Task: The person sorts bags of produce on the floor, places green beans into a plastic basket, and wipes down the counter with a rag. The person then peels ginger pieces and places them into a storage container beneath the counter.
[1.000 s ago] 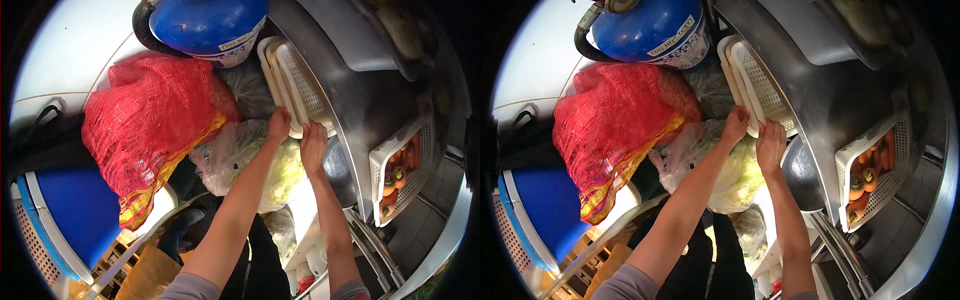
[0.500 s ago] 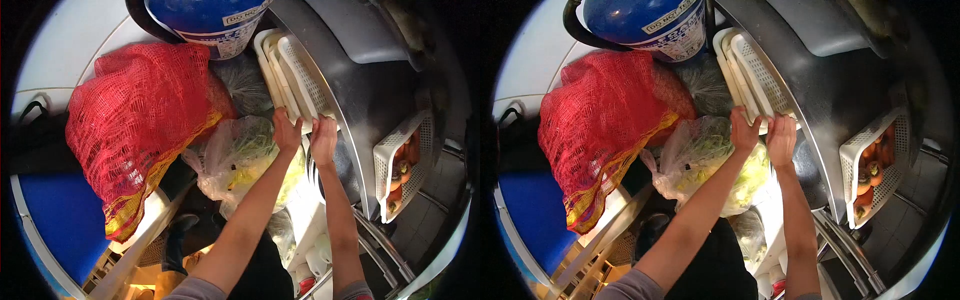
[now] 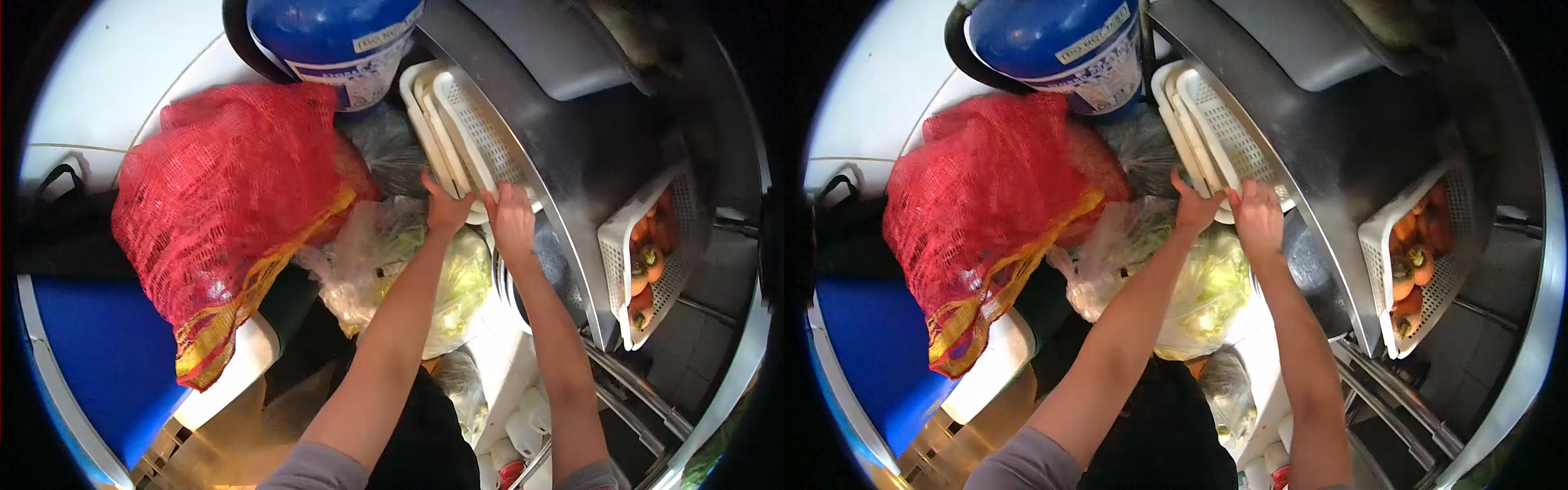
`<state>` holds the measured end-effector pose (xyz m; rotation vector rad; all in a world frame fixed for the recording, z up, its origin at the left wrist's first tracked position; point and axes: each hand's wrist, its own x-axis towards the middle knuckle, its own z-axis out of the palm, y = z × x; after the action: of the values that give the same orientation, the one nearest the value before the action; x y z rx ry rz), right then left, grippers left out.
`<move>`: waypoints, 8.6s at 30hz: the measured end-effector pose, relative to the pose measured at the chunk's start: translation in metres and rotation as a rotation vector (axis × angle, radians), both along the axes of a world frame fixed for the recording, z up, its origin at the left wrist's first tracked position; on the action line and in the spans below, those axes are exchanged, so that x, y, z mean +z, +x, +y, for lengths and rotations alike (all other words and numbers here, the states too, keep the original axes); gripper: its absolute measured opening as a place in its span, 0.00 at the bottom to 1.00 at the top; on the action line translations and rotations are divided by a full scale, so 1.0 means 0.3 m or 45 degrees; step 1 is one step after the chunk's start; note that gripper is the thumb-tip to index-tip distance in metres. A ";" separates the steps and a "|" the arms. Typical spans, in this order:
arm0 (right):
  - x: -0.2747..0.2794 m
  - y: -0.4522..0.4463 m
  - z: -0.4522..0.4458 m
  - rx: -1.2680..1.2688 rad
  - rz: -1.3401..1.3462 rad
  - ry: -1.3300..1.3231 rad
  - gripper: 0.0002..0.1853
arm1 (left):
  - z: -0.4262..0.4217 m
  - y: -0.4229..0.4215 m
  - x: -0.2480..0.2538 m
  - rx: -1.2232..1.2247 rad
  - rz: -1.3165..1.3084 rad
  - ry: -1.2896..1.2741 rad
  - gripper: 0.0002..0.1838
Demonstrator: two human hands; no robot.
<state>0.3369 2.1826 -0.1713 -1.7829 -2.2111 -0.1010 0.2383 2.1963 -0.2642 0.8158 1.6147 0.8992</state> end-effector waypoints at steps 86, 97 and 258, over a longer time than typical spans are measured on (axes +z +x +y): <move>-0.229 0.100 -0.016 -0.458 0.102 -0.581 0.29 | -0.241 0.319 -0.185 -0.566 -0.293 0.447 0.37; -0.138 0.087 -0.006 -0.388 0.083 -0.240 0.16 | -0.171 0.320 -0.230 -0.248 -0.620 0.115 0.36; 1.607 0.725 -0.474 -0.996 0.810 0.225 0.17 | -0.385 0.595 1.968 -1.087 0.753 1.533 0.10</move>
<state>0.5543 2.0404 0.3109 -2.0882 -0.9853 0.0942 0.4168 2.0809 0.3260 2.5435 0.8049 0.9619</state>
